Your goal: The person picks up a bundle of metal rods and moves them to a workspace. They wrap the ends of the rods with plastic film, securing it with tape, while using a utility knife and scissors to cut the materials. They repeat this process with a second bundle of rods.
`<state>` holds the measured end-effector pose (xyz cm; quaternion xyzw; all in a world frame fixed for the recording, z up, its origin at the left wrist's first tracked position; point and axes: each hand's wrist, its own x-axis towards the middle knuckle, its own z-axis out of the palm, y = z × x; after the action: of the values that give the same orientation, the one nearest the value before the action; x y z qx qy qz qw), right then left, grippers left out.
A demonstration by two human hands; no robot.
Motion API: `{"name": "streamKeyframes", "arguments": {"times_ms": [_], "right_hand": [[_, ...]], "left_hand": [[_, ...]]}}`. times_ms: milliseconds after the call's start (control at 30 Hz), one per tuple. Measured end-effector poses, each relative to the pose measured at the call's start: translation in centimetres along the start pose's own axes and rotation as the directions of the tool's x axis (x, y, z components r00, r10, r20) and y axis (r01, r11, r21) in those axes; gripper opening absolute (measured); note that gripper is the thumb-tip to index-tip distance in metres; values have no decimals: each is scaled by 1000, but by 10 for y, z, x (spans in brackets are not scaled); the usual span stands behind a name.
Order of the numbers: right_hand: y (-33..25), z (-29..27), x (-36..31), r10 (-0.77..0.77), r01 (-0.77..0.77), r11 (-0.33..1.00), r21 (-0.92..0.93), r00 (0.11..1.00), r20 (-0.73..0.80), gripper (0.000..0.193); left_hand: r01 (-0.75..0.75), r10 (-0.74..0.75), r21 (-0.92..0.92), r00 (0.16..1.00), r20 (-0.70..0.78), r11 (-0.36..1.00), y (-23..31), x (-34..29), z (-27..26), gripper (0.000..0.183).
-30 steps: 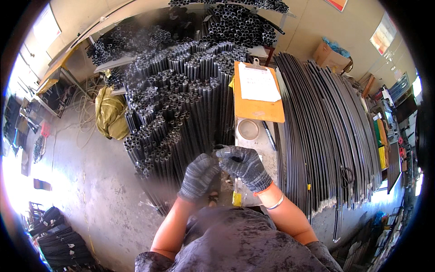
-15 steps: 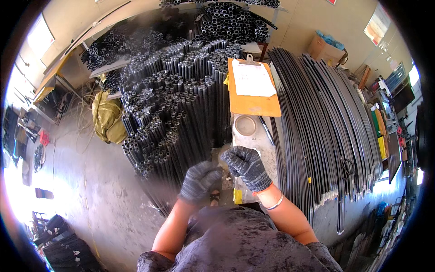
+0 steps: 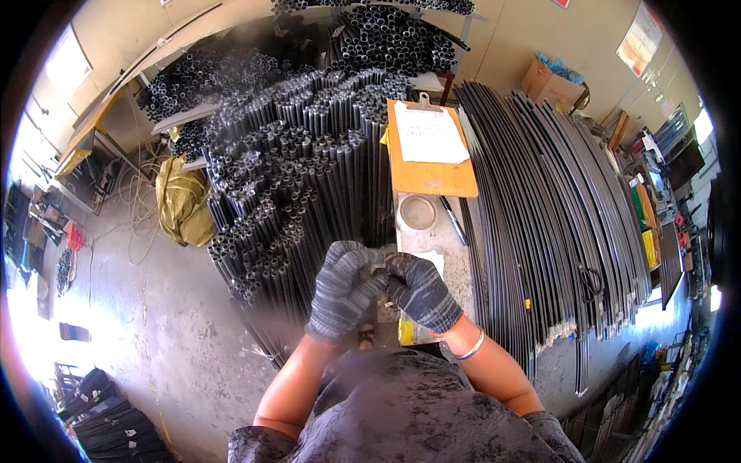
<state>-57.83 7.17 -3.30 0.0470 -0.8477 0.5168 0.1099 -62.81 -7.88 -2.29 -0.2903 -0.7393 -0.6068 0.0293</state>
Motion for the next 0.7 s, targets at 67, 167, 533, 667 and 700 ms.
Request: {"name": "streamKeyframes", "arguments": {"times_ms": [67,167,533,667,700], "right_hand": [[-1,-3,0,-21,23,999,-45,999,41,29],[10,3,-3,-30,30,997,-75,1000,-6,28],[-8,2,10,-80,88,986,-143,995,59,18],[-1,4,12,-44,48,996,-71,997,65,17],[1,4,12,-43,49,995,-91,997,67,17]], "left_hand": [[26,-26,-11,1000,-3,1000,3,0,0,17],[-4,4,35,1000,-13,999,3,-1,-1,16],[304,-399,-549,915,-59,778,-15,0,-9,15],[350,-439,-819,888,136,455,-11,0,-17,28],[312,-397,-885,903,163,346,-9,-2,-18,34]]}}
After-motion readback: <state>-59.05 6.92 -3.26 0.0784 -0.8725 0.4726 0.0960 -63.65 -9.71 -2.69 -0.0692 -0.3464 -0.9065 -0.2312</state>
